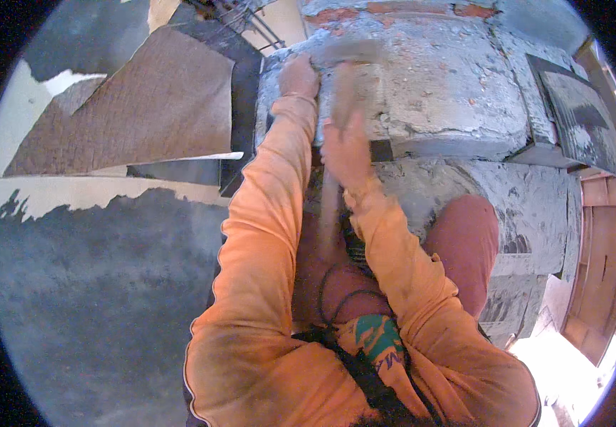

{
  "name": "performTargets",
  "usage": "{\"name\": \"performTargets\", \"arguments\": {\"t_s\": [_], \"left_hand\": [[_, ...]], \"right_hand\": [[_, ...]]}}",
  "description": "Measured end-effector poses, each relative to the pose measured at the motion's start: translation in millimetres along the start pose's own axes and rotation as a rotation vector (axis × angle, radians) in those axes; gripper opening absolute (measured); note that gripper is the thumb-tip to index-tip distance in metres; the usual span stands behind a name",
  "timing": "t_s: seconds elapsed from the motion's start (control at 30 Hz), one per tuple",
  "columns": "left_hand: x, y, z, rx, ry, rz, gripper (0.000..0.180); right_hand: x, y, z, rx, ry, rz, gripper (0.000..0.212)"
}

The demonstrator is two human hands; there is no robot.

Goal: The person uses a hammer and a chisel-like tool to break apart sections of concrete and brick stairs, prying loose fragments and striking the masonry to dismantle the structure.

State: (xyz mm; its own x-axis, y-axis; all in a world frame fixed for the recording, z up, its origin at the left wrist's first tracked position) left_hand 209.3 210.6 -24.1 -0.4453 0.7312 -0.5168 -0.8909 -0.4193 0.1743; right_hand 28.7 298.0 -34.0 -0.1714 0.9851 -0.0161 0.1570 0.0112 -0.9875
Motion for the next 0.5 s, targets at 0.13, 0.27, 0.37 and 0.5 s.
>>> {"name": "performTargets", "arguments": {"t_s": [0.13,0.27,0.37,0.5], "left_hand": [[6,-29,-1,0.094,0.017,0.056,0.024],[2,4,5,0.038,-0.004,0.052,0.023],[0,10,6,0.038,0.017,-0.039,0.023],[-5,-16,-1,0.019,0.037,-0.004,0.023]], "right_hand": [[-4,-19,1,-0.171,-0.275,-0.257,0.028],[2,-1,-3,-0.062,0.108,0.106,0.028],[-10,25,-13,0.214,0.021,-0.061,0.027],[-1,-20,2,-0.274,-0.191,-0.240,0.023]]}}
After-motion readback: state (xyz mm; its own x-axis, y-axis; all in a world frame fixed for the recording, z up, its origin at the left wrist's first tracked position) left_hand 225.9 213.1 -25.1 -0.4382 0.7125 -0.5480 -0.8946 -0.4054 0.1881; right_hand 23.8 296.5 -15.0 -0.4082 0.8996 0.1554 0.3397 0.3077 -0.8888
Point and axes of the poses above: each hand's wrist, its own x-axis away from the middle knuckle, its own z-axis out of the back of the hand, y = z × x, the point moved 2 cm from there along -x, towards the middle knuckle, and after that the axes turned 9 degrees about y, right-handed, at the moved point
